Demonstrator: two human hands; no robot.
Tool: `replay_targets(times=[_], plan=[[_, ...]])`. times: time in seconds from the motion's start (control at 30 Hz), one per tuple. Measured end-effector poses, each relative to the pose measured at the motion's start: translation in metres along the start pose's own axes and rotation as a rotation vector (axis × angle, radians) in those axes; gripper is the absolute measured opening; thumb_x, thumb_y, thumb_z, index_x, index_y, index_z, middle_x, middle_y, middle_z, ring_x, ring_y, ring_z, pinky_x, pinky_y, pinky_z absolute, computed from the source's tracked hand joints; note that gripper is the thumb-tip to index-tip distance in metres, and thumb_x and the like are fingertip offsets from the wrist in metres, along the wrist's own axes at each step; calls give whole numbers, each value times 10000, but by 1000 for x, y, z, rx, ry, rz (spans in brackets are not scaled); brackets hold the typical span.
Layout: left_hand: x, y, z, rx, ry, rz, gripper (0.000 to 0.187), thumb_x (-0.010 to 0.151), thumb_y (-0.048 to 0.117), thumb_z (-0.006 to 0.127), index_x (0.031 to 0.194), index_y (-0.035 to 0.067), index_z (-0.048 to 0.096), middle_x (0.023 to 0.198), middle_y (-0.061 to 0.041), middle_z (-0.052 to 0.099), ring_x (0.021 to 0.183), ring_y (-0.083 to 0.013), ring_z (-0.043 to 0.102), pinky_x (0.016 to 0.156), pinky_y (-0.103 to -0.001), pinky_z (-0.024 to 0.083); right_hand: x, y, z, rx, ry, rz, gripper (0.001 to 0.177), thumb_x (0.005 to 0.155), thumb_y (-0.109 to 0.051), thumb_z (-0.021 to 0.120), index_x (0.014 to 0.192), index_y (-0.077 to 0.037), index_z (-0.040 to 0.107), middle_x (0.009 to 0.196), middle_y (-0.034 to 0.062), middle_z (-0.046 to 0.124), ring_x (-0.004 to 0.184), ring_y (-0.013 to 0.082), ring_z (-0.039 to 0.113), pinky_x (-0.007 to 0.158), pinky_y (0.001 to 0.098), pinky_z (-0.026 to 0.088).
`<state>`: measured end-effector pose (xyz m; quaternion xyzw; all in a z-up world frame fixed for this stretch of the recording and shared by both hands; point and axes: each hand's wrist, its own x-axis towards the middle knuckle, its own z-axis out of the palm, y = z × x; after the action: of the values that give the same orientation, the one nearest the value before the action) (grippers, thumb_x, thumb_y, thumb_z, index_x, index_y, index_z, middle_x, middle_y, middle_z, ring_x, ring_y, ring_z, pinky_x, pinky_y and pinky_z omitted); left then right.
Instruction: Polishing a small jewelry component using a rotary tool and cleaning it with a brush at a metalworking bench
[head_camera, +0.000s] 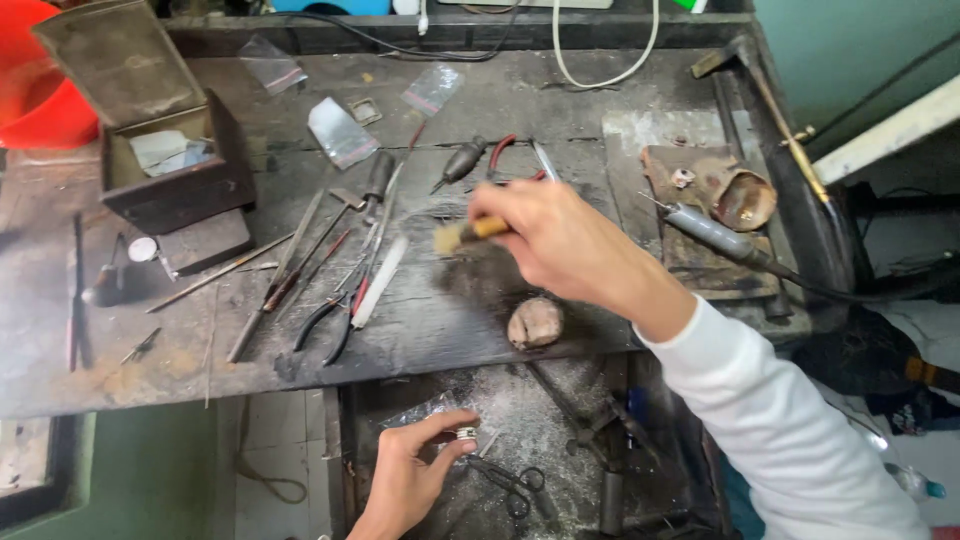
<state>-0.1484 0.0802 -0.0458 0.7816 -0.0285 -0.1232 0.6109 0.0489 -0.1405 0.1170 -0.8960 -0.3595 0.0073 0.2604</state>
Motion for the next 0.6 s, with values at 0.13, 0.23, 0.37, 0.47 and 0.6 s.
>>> replay_targets(times=[0.13, 0.23, 0.37, 0.47, 0.6], plan=[[6, 6, 3, 30, -29, -36, 182, 798, 158, 841, 980, 152, 859, 902, 35, 883, 765, -55, 811, 707, -211, 631, -52, 1, 13, -32, -10, -140, 483, 687, 222, 497, 1065, 37, 735, 1047, 155, 756, 962, 310, 683, 880, 407, 588], [7, 0, 6, 66, -25, 17, 162, 803, 199, 837, 956, 154, 866, 932, 33, 886, 803, -60, 804, 748, -211, 613, -80, -14, 24, -149, -181, 14, 508, 787, 226, 474, 1065, -72, 776, 979, 68, 765, 903, 228, 689, 695, 358, 676], [8, -1, 6, 102, -18, 63, 169, 804, 204, 837, 966, 157, 857, 947, 31, 883, 855, -55, 805, 805, -209, 596, -92, -27, -1, -1, -27, -98, 399, 800, 102, 478, 1059, -35, 747, 1078, 105, 771, 998, 245, 710, 900, 340, 598], [8, 2, 5, 114, -11, 47, 170, 801, 196, 840, 965, 161, 862, 927, 28, 885, 832, -36, 789, 773, -199, 591, -87, 7, -2, 79, 114, -46, 483, 749, 173, 493, 1080, -61, 756, 1099, 134, 775, 1007, 266, 746, 929, 336, 628], [8, 1, 6, 139, -1, 11, 162, 797, 208, 844, 953, 170, 867, 888, 36, 879, 765, -33, 746, 720, -204, 563, -87, 90, 49, 34, 120, -71, 681, 670, 292, 458, 1095, -128, 784, 1244, 164, 752, 1257, 367, 677, 1279, 671, 119]])
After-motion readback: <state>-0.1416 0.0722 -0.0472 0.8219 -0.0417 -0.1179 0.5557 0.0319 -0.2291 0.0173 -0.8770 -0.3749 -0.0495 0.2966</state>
